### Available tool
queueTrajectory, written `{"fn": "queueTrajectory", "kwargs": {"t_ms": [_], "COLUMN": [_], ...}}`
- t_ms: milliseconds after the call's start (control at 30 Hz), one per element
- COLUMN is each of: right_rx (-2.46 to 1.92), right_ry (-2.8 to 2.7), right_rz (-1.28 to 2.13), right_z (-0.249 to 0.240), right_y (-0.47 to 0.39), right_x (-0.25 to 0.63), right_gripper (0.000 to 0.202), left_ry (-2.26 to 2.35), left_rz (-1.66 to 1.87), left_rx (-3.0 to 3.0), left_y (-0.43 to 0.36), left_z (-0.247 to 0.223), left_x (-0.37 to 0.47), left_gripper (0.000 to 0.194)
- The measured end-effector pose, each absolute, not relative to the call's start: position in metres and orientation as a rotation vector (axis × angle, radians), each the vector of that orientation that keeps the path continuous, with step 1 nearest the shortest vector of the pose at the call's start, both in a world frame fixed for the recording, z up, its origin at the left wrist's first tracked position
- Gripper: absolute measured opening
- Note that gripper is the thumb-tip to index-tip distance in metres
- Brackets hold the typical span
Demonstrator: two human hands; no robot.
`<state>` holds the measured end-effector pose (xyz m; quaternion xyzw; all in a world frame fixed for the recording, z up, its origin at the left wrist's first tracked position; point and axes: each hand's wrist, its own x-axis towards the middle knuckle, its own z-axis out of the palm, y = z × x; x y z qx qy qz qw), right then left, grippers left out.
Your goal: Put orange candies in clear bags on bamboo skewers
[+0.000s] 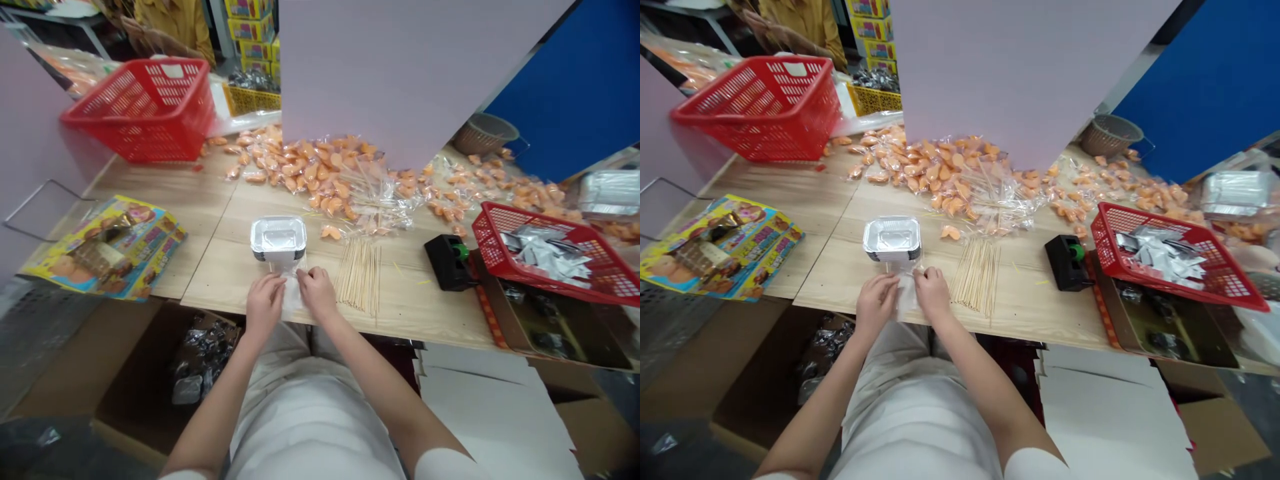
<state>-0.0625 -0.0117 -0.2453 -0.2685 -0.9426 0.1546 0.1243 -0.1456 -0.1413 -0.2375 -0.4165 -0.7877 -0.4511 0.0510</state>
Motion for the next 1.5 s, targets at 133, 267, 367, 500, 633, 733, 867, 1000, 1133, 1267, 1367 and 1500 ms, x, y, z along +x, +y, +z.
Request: {"fn": "queueTrajectory", "kwargs": {"t_ms": [133,267,367,500,633,733,867,1000,1133,1267,1367,1500], "right_rx": [-0.797,-0.833,-0.875,-0.915,-0.934,-0.919,-0.887,-0.733,-0.707,-0.751,-0.786,-0.799], "right_ry": [-2.61,-2.397,-2.409,-2.521,-2.571,-2.609,-2.639,-2.763,-2.735,-2.625,-2.555,-2.383], "right_rz": [0.646,0.904,0.94,0.96,1.022,1.072,0.917,0.481,0.42,0.531,0.593,0.765], "right_z": [-0.247,-0.242,-0.238,-0.23,-0.226,-0.225,-0.223,-0.232,-0.246,-0.252,-0.248,-0.238], "right_y": [-0.006,-0.002,-0.001,0.004,0.016,0.022,0.017,0.007,0.005,0.008,0.009,0.011], "right_x": [-0.055,-0.052,-0.053,-0.056,-0.057,-0.057,-0.057,-0.058,-0.061,-0.063,-0.063,-0.056], "right_gripper": [0.033,0.03,0.027,0.025,0.024,0.021,0.028,0.033,0.03,0.027,0.024,0.019], "left_ry": [-2.447,-2.553,-2.516,-2.494,-2.498,-2.507,-2.428,-2.251,-2.3,-2.362,-2.397,-2.465], "left_rz": [-1.454,-1.436,-1.394,-1.307,-1.218,-1.202,-1.247,-1.081,-0.888,-0.823,-0.795,-0.75], "left_rx": [-1.205,-1.141,-1.179,-1.429,-1.553,-1.573,-1.572,-1.234,-1.348,-1.344,-1.294,-1.368], "left_y": [-0.137,-0.131,-0.126,-0.117,-0.112,-0.114,-0.119,-0.119,-0.106,-0.089,-0.08,-0.077], "left_z": [-0.23,-0.229,-0.231,-0.237,-0.246,-0.246,-0.231,-0.211,-0.201,-0.197,-0.193,-0.186], "left_x": [-0.157,-0.163,-0.164,-0.164,-0.166,-0.168,-0.169,-0.177,-0.2,-0.212,-0.208,-0.196], "left_gripper": [0.023,0.026,0.025,0.026,0.03,0.03,0.027,0.025,0.022,0.017,0.017,0.019]}}
